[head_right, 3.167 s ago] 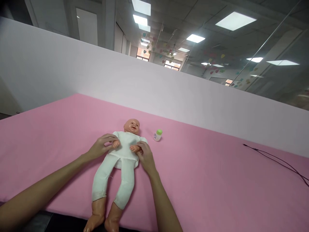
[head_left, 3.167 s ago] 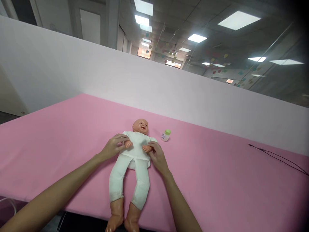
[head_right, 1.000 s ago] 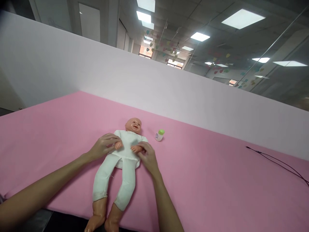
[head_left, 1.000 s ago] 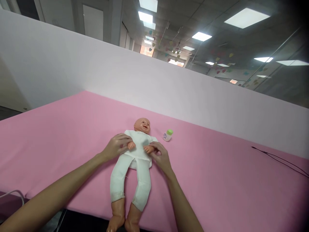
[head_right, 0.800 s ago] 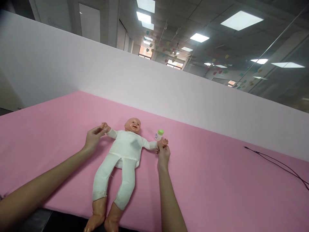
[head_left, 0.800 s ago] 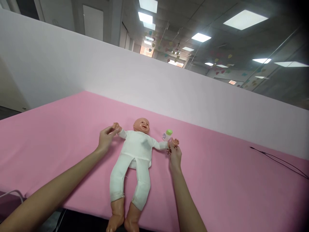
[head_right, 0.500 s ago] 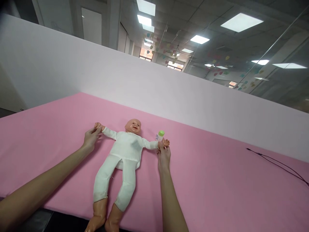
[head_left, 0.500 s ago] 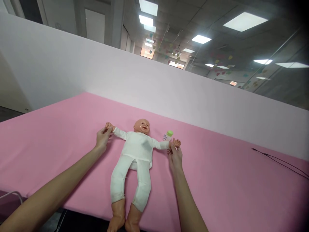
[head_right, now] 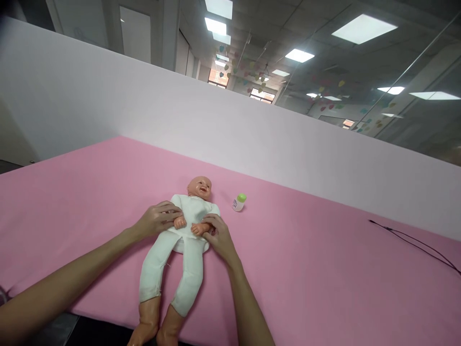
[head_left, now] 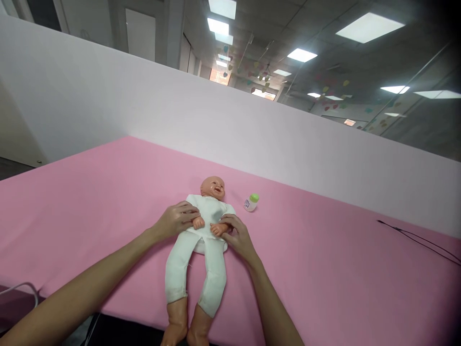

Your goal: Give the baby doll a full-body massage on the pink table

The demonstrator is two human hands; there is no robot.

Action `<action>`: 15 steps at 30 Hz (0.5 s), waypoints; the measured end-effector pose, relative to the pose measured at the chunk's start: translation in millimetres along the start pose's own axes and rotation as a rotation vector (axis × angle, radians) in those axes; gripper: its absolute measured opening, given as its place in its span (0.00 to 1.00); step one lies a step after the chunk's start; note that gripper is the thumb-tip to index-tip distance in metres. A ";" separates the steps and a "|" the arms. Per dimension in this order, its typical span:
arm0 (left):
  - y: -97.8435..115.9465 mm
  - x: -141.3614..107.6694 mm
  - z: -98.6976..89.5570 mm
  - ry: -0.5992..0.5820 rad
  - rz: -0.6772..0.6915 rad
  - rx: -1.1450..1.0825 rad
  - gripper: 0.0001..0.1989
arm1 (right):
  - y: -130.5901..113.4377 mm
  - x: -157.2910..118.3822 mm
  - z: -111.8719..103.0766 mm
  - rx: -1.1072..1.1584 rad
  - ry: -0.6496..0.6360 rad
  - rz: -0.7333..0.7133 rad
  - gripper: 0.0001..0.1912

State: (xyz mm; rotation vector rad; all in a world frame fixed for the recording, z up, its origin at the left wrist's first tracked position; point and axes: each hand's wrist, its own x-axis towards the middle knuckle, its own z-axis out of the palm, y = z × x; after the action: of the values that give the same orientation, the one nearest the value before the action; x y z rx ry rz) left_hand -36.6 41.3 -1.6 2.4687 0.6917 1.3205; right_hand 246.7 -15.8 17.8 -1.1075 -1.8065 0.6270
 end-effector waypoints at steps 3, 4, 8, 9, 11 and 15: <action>0.7 3.2 -6.7 0.206 -0.259 -0.127 0.09 | 8.8 4.5 -10.5 0.160 0.274 0.130 0.15; -0.5 4.6 -8.8 0.316 -0.382 -0.184 0.10 | 14.0 5.5 -16.2 0.228 0.394 0.196 0.17; -18.6 7.0 -17.4 0.728 -0.844 -0.486 0.15 | 46.3 4.4 -43.7 0.479 0.740 0.468 0.21; -25.4 6.3 -19.7 0.799 -0.944 -0.573 0.16 | 54.8 3.3 -49.4 0.517 0.767 0.511 0.21; -37.6 4.4 -24.1 0.912 -1.125 -0.731 0.15 | 66.7 1.7 -56.7 0.561 0.772 0.557 0.20; -38.8 4.8 -29.7 0.904 -1.130 -0.721 0.14 | 58.2 3.9 -55.2 0.609 0.770 0.513 0.22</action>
State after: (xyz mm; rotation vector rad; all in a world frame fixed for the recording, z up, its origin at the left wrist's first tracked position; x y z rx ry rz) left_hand -70.2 77.0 1.4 0.5841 1.2093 1.6197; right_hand 319.5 13.2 0.3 -1.1540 -0.6072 0.8246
